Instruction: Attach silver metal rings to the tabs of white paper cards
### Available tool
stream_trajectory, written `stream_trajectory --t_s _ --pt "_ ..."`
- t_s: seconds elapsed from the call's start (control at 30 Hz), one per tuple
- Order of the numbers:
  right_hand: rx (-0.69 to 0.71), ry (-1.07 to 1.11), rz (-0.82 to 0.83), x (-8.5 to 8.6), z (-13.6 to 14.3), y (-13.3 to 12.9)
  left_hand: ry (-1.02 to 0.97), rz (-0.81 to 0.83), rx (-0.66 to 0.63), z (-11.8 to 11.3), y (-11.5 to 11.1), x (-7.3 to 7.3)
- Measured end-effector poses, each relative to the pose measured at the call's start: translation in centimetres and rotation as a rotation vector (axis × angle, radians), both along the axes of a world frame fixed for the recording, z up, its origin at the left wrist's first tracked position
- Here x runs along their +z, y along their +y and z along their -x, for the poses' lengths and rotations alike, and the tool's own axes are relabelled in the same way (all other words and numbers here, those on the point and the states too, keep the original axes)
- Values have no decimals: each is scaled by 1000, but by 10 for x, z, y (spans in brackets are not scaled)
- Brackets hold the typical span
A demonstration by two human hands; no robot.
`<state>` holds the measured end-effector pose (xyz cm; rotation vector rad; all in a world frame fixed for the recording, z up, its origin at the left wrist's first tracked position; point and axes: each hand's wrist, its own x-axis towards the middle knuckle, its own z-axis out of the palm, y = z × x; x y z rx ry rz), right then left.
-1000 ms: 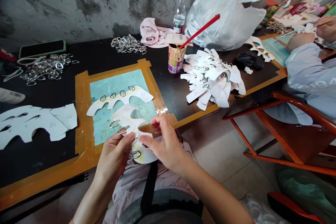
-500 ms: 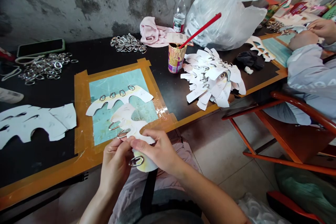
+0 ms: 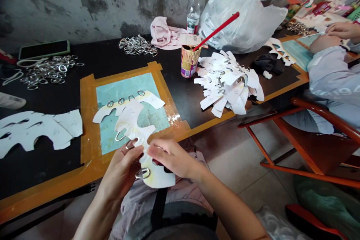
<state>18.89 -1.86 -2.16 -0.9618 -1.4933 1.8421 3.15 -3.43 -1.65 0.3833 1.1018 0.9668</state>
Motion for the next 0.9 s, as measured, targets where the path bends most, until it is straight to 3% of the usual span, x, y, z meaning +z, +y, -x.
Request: stream_trajectory --t_s 0.2,0.3,0.4,0.5,0.6,0.77,0.9 --pt "-176 -153 -242 1 12 -2 2 -7 -22 -3 1 -4" --pt "-363 -115 -205 -2 19 2 -121 -14 -32 -1 4 -3" --pt "-600 -60 -169 -4 23 9 -197 -149 -45 0 1 -4" --pt "-731 -3 -162 -4 29 14 -56 -253 -129 -4 -5 -11" --pt "-842 63 -123 -5 36 12 55 -197 -111 -10 -8 -20" --pt "-822 171 7 -12 44 0 -25 -206 150 -10 -3 -17" --pt "-813 206 62 -18 45 -8 -28 -203 155 -6 -1 -10"
